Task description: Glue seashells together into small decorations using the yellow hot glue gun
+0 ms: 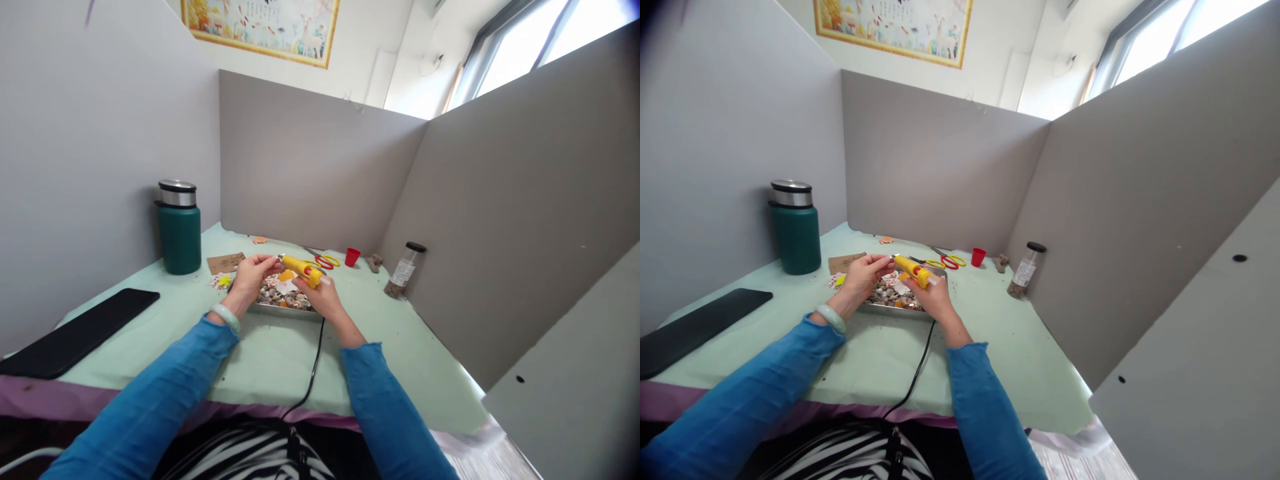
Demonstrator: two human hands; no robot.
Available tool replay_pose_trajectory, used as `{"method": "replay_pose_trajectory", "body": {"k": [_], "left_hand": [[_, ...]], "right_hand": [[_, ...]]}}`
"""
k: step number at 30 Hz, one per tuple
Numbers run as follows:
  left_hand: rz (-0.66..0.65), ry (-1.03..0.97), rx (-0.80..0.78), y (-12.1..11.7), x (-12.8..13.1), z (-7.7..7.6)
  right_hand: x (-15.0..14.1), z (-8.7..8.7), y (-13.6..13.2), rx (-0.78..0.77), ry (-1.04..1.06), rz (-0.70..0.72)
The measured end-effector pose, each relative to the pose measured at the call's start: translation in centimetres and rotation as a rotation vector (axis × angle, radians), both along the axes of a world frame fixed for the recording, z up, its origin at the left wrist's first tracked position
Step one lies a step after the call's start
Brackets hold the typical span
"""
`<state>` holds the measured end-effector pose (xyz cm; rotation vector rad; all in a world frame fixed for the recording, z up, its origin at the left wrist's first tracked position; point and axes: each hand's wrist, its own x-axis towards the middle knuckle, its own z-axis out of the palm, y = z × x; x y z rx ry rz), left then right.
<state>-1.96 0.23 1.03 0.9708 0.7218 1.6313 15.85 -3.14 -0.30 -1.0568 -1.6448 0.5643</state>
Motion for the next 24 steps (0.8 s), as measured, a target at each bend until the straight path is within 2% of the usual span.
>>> {"method": "replay_pose_trajectory", "body": {"k": [16,24], "left_hand": [[-0.033,-0.047,-0.007,-0.12,-0.02,0.16],[-0.064,-0.121,-0.030,-0.10,-0.02,0.23]], "right_hand": [[0.09,0.30,-0.16,0.011,0.044,-0.026],[0.00,0.34,-0.18,-0.018,0.057,0.004]]}}
